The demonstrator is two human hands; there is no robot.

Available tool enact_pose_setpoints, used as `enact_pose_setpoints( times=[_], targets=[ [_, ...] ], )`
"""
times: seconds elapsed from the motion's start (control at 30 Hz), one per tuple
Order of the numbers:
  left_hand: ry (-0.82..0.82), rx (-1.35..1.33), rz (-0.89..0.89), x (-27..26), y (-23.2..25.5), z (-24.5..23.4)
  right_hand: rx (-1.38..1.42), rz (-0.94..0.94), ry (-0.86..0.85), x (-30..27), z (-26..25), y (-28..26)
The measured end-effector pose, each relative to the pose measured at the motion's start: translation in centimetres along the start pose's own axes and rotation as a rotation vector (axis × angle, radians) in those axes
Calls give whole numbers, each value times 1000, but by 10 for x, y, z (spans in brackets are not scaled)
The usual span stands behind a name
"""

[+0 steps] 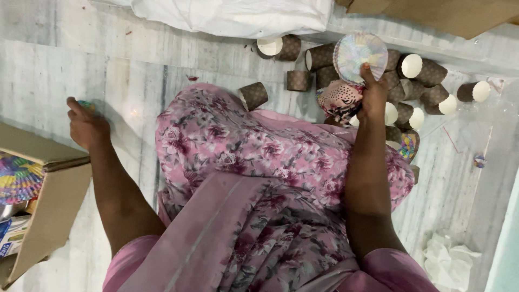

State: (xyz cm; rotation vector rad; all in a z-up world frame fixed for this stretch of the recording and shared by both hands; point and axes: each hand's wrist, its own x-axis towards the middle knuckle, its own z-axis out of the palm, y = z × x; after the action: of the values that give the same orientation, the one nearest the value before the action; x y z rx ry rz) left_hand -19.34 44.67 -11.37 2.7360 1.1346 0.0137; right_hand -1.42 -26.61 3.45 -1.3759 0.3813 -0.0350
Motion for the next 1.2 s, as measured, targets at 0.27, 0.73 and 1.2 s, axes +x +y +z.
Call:
enact_pose_setpoints(
  times=[0.27,0.73,1.2],
  targets=[
    [-530,-1597,43,-15,198,-97,-395,-9,-129,-21,34,-1],
    [-571,-1299,914,-241,479,-85,-283,-105,-272,-15,20,27],
    [-699,-1355,890,-227,463,-108,-405,-28,-244,-9,35,20]
  ],
)
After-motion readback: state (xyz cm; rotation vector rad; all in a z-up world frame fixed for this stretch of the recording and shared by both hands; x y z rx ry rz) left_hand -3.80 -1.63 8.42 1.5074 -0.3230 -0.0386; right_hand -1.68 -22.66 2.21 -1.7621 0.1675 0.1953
